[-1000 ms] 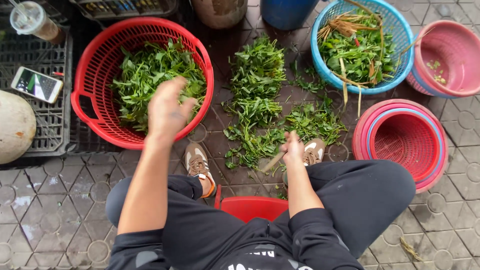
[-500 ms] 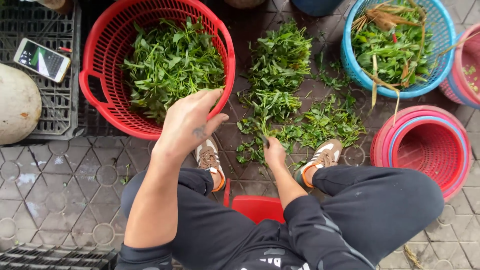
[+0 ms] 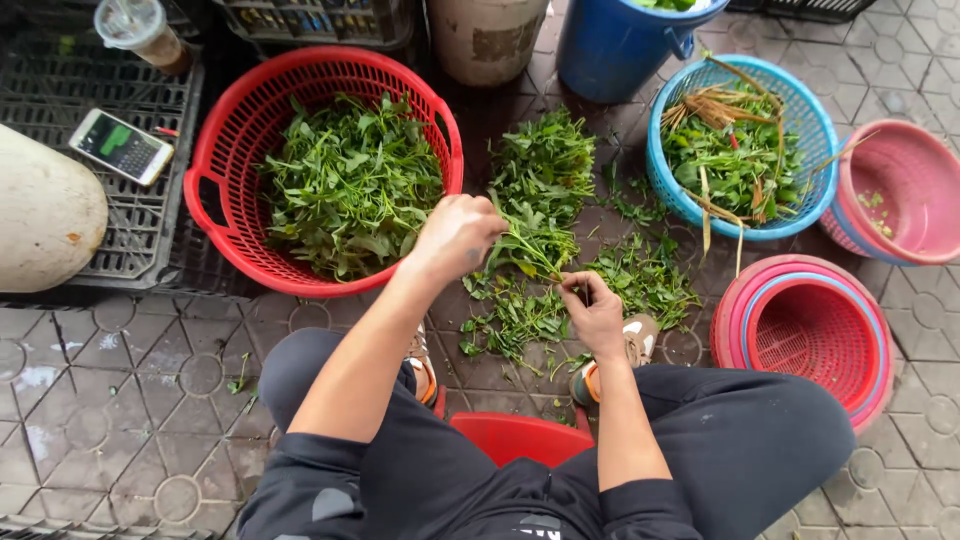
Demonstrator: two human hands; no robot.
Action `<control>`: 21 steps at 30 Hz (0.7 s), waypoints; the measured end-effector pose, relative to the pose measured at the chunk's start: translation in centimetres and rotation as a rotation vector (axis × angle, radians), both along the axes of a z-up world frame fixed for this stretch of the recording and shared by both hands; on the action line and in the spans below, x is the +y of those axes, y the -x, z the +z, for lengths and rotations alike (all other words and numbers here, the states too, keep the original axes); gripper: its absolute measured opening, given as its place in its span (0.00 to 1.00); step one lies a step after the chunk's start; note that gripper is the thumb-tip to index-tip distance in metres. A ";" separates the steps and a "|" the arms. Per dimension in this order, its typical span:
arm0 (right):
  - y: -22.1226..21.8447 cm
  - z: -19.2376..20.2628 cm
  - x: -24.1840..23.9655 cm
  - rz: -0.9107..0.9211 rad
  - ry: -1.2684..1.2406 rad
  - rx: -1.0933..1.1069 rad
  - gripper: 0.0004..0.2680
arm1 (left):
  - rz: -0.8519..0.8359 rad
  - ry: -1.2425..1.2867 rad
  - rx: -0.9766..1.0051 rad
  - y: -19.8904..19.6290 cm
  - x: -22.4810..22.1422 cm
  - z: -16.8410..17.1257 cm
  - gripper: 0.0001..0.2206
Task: Sorting and cleaning leafy green vegetables into different baskets
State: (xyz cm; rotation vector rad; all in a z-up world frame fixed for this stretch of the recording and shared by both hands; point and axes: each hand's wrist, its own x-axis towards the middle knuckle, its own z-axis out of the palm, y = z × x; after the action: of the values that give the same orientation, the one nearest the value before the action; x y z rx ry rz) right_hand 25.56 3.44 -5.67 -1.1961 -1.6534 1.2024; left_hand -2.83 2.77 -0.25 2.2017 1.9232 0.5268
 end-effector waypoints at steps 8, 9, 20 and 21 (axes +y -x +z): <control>-0.1 3.3 0.2 0.149 -0.051 0.133 0.04 | -0.087 -0.299 0.125 -1.3 0.2 -2.2 0.18; -0.1 3.5 0.2 0.176 -0.025 0.149 0.04 | -0.095 -0.296 0.080 -1.3 0.1 -1.9 0.18; 0.9 2.9 0.2 -0.141 0.607 0.134 0.37 | 0.241 0.265 -0.049 0.1 0.5 -8.6 0.11; 1.4 3.8 -0.1 -0.038 0.661 0.216 0.34 | 0.286 0.374 -0.200 0.5 0.9 -9.7 0.11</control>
State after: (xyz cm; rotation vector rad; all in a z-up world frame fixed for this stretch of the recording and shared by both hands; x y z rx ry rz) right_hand 24.15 3.38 -1.83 -1.4053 -1.0911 1.8603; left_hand -3.28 3.63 -9.94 1.5993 2.0413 0.3704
